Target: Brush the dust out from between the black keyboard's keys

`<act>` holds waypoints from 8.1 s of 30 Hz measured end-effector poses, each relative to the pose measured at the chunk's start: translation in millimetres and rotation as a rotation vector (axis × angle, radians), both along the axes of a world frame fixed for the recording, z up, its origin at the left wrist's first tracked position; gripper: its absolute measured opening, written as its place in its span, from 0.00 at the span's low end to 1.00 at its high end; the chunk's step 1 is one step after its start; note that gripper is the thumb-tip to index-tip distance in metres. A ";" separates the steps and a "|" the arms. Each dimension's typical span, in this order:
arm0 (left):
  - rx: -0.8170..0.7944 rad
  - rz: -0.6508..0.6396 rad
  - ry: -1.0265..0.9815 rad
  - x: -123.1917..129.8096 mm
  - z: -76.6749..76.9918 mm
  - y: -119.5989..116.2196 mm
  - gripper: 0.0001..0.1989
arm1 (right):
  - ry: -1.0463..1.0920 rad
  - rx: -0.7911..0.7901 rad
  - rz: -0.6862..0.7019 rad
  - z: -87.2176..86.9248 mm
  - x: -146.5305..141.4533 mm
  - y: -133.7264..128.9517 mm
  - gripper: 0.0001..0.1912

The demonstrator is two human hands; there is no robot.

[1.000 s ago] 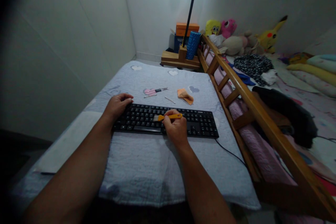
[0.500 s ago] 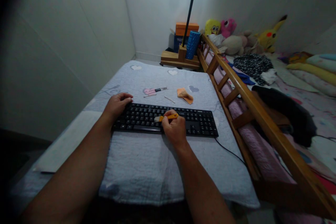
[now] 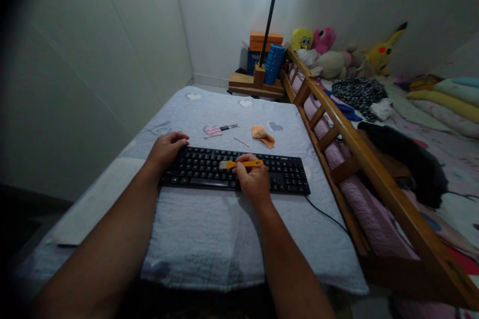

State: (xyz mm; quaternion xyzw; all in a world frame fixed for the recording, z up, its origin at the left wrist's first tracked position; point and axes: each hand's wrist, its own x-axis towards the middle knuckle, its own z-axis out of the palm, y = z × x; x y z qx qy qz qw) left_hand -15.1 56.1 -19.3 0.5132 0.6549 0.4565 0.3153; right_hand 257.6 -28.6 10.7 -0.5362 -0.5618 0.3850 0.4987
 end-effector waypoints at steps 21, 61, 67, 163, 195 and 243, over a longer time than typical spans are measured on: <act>0.001 0.003 0.014 -0.8 0.9 -0.6 0.14 | -0.519 0.181 -0.275 8.4 33.8 10.6 0.07; 0.014 0.002 0.009 -1.7 -3.0 1.1 0.13 | -0.360 0.120 -0.317 14.1 57.5 14.5 0.08; 0.001 0.008 0.010 -1.0 -0.8 0.2 0.13 | -0.554 0.143 -0.396 15.7 62.7 15.1 0.08; 0.018 -0.006 0.021 -2.3 -3.0 1.1 0.13 | -0.266 0.078 -0.120 -1.3 5.4 4.5 0.08; 0.008 0.000 0.000 -1.3 -1.1 0.1 0.12 | -0.424 0.213 -0.328 4.1 23.1 7.4 0.06; 0.001 0.007 0.005 0.4 2.1 -0.3 0.12 | -0.506 0.263 -0.305 6.0 30.7 8.6 0.07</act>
